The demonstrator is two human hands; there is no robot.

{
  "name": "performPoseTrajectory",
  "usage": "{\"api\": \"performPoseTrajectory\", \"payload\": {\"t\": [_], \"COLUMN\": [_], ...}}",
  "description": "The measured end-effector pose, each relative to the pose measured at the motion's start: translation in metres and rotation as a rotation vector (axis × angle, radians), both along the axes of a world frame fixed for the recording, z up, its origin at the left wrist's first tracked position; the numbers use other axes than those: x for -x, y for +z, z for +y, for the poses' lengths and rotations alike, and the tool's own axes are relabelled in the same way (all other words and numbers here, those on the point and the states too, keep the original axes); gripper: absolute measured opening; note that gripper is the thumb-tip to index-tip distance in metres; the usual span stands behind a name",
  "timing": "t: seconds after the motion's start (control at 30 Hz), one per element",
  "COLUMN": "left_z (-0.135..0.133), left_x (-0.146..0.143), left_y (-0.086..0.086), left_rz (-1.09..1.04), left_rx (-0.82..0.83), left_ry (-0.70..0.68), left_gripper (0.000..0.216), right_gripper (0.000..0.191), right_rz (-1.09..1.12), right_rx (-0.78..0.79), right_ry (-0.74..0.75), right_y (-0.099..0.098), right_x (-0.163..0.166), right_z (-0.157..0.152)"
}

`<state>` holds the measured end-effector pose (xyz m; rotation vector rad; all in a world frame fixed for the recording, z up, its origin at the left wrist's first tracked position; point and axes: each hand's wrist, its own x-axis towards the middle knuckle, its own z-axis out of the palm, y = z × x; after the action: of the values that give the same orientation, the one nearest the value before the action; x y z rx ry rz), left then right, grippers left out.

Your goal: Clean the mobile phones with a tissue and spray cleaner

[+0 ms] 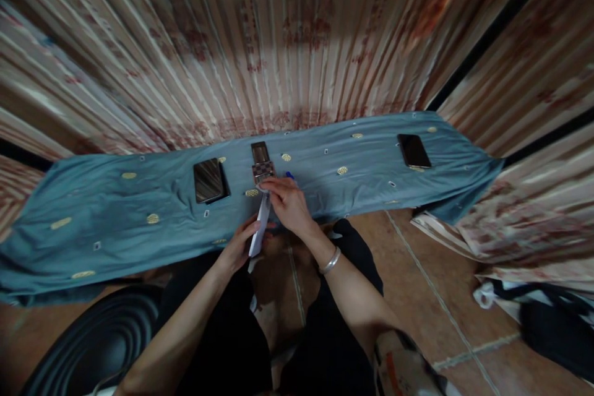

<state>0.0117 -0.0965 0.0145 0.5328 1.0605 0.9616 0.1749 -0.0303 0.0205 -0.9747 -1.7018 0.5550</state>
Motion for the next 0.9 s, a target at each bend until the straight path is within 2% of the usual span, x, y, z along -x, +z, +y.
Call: {"api": "performPoseTrajectory", "payload": {"t": [0.13, 0.27, 0.43, 0.57, 0.7, 0.9], "left_z": [0.000, 0.000, 0.000, 0.001, 0.003, 0.009], "left_x": [0.000, 0.001, 0.003, 0.005, 0.006, 0.009], "left_y": [-0.005, -0.007, -0.008, -0.006, -0.002, 0.003], "left_rz": [0.017, 0.007, -0.026, -0.114, -0.194, -0.246], "left_rx": [-0.018, -0.069, -0.072, -0.090, -0.038, 0.012], "left_ry": [0.020, 0.037, 0.096, 0.129, 0.147, 0.224], "left_gripper": [0.045, 0.043, 0.042, 0.039, 0.040, 0.026], "right_gripper": [0.040, 0.041, 0.041, 0.039, 0.038, 0.039], "right_rz": [-0.236, -0.333, -0.336, -0.322, -0.320, -0.354], "right_rx": [-0.123, -0.151, -0.169, -0.200, -0.238, -0.242], "right_ry": [-0.023, 0.016, 0.092, 0.100, 0.105, 0.183], "right_y": [0.002, 0.003, 0.003, 0.000, -0.002, 0.000], "right_x": [0.002, 0.009, 0.018, 0.020, 0.022, 0.027], "right_z": [-0.011, -0.022, -0.035, -0.040, -0.045, -0.062]}}
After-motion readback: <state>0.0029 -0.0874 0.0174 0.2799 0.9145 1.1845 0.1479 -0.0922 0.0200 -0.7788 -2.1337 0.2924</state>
